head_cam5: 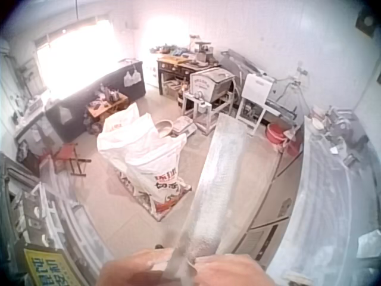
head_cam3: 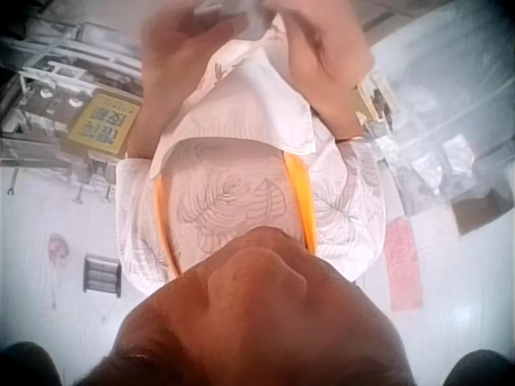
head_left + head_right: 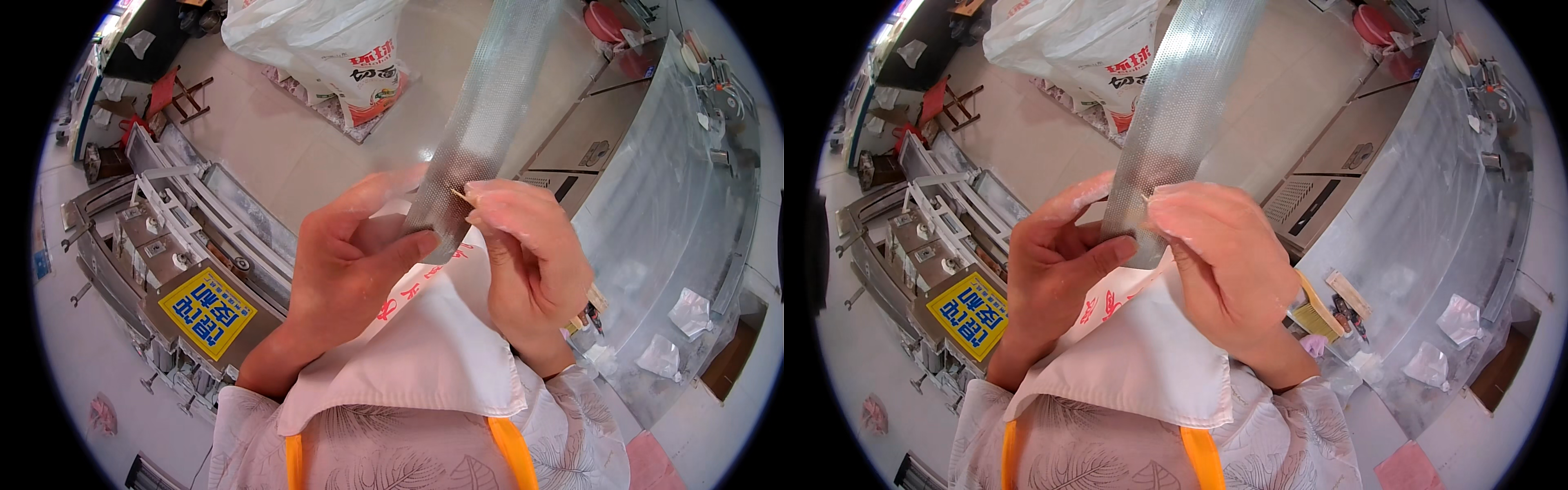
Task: The person holds a rectangular metal mesh sheet and uses a wooden toothpick to clean the surface. They systematically poke and scrape the mesh with the toothpick to remove debris, occasionally turning the sheet to work on different areas.
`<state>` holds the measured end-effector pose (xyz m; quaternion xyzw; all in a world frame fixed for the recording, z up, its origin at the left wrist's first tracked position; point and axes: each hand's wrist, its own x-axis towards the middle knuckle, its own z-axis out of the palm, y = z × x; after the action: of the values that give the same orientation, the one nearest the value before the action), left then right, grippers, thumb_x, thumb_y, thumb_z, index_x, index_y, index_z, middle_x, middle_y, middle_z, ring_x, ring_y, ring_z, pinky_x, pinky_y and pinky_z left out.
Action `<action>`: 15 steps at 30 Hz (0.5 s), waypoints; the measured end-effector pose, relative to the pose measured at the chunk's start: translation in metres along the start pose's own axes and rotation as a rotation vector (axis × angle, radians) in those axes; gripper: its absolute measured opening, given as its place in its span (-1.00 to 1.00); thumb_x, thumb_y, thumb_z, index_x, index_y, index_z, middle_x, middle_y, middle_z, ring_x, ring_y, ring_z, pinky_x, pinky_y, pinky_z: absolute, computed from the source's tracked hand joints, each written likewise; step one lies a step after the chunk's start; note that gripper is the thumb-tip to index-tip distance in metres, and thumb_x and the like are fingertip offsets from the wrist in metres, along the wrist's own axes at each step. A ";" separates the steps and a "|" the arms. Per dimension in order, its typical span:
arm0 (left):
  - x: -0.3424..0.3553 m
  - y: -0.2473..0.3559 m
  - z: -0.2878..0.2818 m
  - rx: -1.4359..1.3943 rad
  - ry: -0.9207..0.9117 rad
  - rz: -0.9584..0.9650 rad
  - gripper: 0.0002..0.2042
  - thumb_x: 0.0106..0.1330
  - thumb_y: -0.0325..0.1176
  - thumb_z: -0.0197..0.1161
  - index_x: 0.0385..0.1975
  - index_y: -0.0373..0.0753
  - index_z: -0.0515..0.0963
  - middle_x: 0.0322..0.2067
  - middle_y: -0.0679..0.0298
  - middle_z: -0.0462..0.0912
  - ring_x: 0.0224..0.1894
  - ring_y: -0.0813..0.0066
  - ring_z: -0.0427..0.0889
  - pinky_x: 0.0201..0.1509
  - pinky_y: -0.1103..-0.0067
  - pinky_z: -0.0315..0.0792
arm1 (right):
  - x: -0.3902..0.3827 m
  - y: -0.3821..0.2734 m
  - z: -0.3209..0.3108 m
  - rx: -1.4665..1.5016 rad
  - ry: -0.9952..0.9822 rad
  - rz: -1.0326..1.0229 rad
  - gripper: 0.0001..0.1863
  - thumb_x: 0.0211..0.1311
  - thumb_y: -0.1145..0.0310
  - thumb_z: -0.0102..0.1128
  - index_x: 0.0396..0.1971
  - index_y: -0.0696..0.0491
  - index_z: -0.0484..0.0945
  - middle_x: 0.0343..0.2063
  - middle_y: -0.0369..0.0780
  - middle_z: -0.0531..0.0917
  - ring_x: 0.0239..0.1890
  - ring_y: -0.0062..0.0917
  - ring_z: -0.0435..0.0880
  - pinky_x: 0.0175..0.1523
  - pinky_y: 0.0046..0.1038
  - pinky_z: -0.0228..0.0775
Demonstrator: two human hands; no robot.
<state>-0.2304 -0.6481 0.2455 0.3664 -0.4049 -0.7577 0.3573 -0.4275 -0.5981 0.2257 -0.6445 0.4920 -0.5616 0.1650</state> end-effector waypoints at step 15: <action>0.000 -0.001 -0.002 0.007 0.000 -0.012 -0.41 0.36 -0.85 0.31 0.43 -0.53 0.45 0.33 -0.04 0.61 0.24 0.20 0.75 0.31 0.41 0.69 | 0.000 -0.002 0.005 0.002 0.058 0.042 -0.67 0.23 0.82 0.42 -0.04 0.22 0.71 -0.10 -0.05 0.82 -0.06 -0.20 0.83 0.04 -0.30 0.70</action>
<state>-0.2293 -0.6482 0.2441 0.3701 -0.4053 -0.7585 0.3515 -0.4228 -0.5989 0.2255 -0.6173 0.5094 -0.5770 0.1628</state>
